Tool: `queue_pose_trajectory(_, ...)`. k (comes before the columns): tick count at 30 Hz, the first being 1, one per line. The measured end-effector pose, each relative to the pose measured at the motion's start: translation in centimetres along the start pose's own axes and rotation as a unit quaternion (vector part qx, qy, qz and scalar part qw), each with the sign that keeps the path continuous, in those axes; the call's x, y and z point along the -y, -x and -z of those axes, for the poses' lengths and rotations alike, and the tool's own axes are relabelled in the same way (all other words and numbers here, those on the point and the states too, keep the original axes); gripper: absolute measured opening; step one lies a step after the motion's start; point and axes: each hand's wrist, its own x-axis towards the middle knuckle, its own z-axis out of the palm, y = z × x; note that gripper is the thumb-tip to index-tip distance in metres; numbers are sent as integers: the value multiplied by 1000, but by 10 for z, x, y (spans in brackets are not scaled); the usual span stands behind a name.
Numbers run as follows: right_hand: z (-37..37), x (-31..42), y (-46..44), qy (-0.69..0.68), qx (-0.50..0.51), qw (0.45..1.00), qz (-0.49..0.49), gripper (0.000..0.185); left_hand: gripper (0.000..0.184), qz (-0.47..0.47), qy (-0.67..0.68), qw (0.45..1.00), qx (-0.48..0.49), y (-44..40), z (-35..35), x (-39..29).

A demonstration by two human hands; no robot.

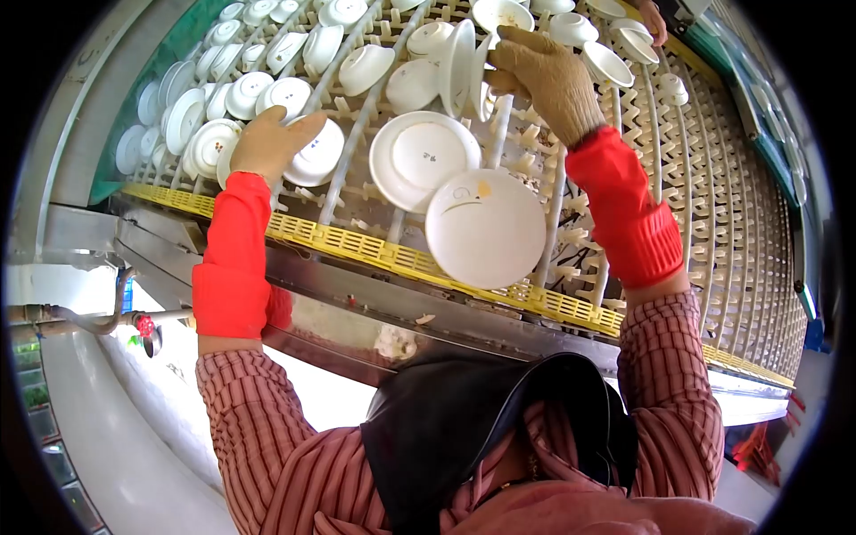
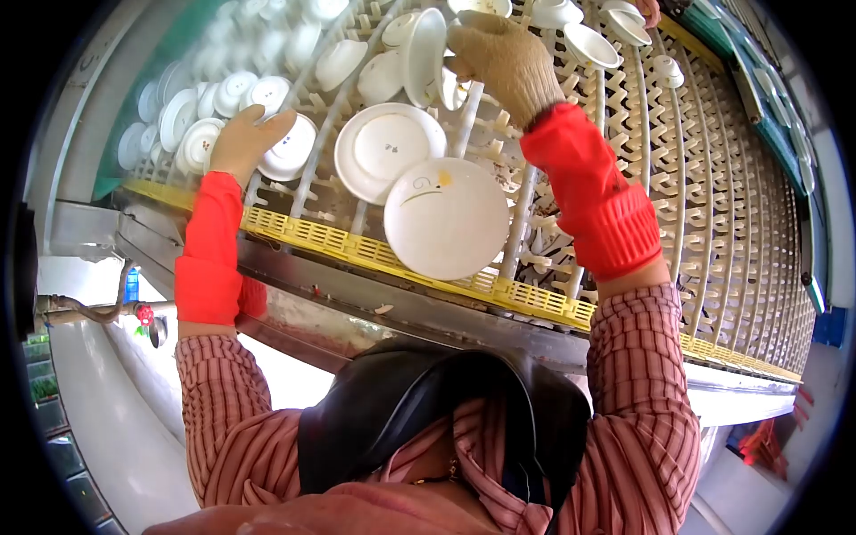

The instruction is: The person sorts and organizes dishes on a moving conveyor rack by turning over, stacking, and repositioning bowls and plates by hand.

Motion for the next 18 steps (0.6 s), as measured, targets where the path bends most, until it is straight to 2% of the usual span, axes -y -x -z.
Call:
queue_pose_trajectory(1, -5, 5, 15, -31, -4, 999, 10, 58, 103, 20, 26, 999, 40, -2, 5, -2)
queue_pose_trajectory(4, -18, 21, 48, 121, 58, 991, -9, 69, 102, -3, 33, 999, -17, 3, 1, -9)
queue_pose_trajectory(6, -41, 17, 59, 251, 125, 958, 60, 94, 102, -11, -19, 1000, -10, 11, -1, -27)
queue_pose_trajectory(8, -54, 43, 62, 297, 178, 928, 139, 104, 101, 1, -23, 1000, 2, 12, 1, -28)
queue_pose_trajectory(11, -90, 29, 33, 322, 172, 922, 132, 79, 95, 34, 70, 997, 12, 8, 3, -13)
queue_pose_trajectory(14, -106, 17, 15, 312, 177, 925, 126, 81, 85, -7, 112, 994, 14, 19, 5, -20)
queue_pose_trajectory(18, -102, 6, 9, 321, 190, 914, 159, 98, 49, -15, 274, 962, -12, 31, 11, -49)
